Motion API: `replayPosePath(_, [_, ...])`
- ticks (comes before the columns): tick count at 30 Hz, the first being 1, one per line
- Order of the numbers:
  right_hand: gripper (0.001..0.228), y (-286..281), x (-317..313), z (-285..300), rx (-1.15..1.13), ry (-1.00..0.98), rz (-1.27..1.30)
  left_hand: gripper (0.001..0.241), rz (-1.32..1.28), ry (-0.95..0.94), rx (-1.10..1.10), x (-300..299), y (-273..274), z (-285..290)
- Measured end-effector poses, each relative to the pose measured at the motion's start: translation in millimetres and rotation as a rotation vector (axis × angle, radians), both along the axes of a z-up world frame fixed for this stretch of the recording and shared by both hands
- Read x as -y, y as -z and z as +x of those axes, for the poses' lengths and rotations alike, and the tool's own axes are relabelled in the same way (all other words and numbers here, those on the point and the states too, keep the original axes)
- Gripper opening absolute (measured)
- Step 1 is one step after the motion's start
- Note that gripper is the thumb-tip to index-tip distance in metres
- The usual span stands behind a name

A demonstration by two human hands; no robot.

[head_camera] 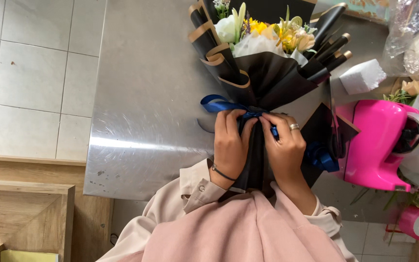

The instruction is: The person ties a blue ribbon around the stem of a flower bouquet, looping and adjusting the ribbon by hand and trimming it with shears.

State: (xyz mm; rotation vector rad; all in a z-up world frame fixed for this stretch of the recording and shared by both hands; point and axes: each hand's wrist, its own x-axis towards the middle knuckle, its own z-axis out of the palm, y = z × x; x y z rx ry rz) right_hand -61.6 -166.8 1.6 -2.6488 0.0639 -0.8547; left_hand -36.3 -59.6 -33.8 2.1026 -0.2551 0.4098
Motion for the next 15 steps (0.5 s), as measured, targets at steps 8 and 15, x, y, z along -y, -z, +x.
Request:
replayPosePath(8, [0.011, 11, 7, 4, 0.021, 0.024, -0.122, 0.030, -0.015, -0.029, 0.014, 4, 10, -3])
replayPosePath(15, [0.008, 12, 24, 8, 0.006, 0.018, -0.418, 0.031, 0.181, 0.007, 0.056, 0, -6, -1])
